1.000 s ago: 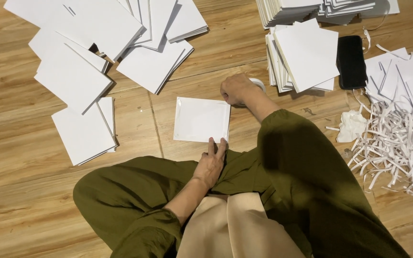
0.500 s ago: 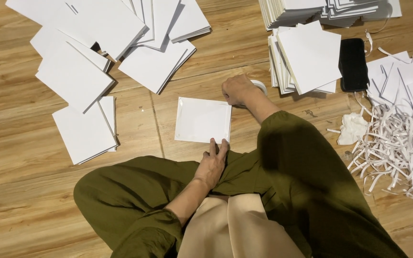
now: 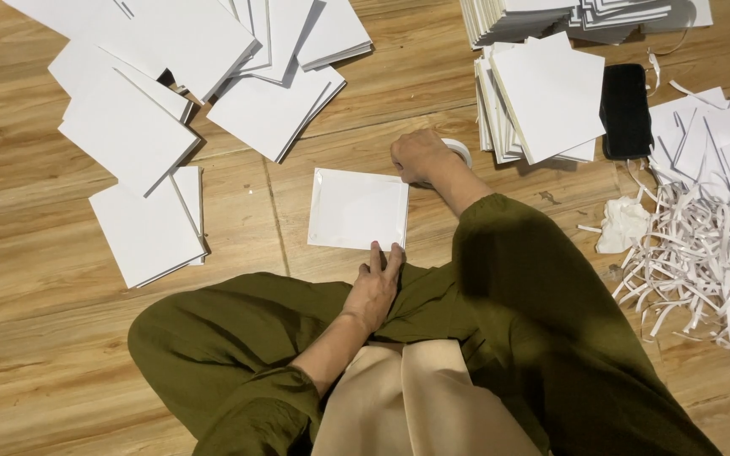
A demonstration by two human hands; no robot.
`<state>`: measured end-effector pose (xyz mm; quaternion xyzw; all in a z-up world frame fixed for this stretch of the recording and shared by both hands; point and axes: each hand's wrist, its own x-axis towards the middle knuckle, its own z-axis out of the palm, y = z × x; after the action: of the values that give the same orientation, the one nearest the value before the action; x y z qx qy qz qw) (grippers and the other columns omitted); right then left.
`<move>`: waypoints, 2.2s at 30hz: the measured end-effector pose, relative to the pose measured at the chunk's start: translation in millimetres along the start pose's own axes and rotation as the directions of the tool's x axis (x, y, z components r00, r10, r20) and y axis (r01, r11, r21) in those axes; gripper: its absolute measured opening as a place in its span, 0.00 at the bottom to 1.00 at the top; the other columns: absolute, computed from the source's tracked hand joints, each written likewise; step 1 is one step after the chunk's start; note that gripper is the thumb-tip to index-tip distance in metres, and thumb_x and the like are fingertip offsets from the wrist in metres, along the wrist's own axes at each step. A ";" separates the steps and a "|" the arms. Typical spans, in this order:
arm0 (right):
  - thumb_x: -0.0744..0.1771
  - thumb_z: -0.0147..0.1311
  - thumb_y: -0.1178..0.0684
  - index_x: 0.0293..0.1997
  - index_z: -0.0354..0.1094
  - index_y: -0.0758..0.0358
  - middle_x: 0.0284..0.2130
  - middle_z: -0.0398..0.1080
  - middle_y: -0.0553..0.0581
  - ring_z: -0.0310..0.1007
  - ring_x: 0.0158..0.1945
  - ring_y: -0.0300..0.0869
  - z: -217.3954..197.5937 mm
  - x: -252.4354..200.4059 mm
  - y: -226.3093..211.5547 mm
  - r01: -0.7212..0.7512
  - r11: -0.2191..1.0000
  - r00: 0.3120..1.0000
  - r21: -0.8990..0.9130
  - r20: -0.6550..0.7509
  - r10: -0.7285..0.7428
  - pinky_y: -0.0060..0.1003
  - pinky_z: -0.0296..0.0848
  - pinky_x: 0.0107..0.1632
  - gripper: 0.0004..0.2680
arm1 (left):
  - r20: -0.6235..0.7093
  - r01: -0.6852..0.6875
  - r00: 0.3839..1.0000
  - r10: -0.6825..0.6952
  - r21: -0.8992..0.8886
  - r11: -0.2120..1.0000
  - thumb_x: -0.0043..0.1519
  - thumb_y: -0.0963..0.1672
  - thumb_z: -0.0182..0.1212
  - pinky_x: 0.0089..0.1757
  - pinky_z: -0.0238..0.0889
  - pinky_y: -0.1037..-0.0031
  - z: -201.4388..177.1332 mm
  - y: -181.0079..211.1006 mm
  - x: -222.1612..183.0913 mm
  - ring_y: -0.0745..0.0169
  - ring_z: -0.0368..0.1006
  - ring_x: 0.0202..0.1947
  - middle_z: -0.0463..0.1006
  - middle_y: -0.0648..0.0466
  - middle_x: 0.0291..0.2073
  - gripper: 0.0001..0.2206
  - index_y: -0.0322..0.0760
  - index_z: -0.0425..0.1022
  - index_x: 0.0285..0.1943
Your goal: Applying double-sided tape to the edges of white paper cards while sitting on the floor.
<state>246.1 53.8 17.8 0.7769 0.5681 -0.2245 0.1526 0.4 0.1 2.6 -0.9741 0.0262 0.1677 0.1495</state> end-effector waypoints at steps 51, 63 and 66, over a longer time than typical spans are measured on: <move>0.55 0.58 0.58 0.23 0.72 0.62 0.18 0.69 0.58 0.72 0.28 0.49 34.0 -53.1 -24.1 -0.278 0.908 0.960 0.313 0.063 0.272 0.42 0.69 0.34 0.02 | 0.213 0.197 0.949 -0.233 0.175 0.965 0.59 0.45 0.41 0.50 0.53 0.51 -25.7 -33.8 -19.9 0.43 0.57 0.55 0.61 0.42 0.52 0.18 0.30 0.62 0.56; 0.57 0.50 0.60 0.30 0.71 0.69 0.23 0.71 0.64 0.73 0.36 0.55 58.4 -40.4 -40.9 -0.437 0.841 0.893 0.319 0.042 0.448 0.49 0.70 0.36 0.06 | 0.497 0.694 0.705 -0.506 -0.336 0.637 0.57 0.59 0.36 0.60 0.22 0.54 -14.1 -14.2 -9.4 0.49 0.29 0.67 0.34 0.40 0.66 0.39 0.30 0.33 0.68; 0.57 0.50 0.61 0.30 0.71 0.69 0.23 0.71 0.65 0.73 0.35 0.55 56.5 -44.4 -44.0 -0.422 0.844 0.897 0.330 0.014 0.443 0.49 0.70 0.36 0.06 | 0.404 0.752 0.658 -0.636 -0.326 0.572 0.53 0.59 0.46 0.58 0.15 0.49 -0.3 -11.1 -8.6 0.43 0.23 0.66 0.30 0.38 0.66 0.44 0.28 0.33 0.67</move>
<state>183.1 3.4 -6.4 0.9058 0.3380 -0.2503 0.0513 -6.5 10.6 8.9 -0.8814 -0.4203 0.2130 -0.0334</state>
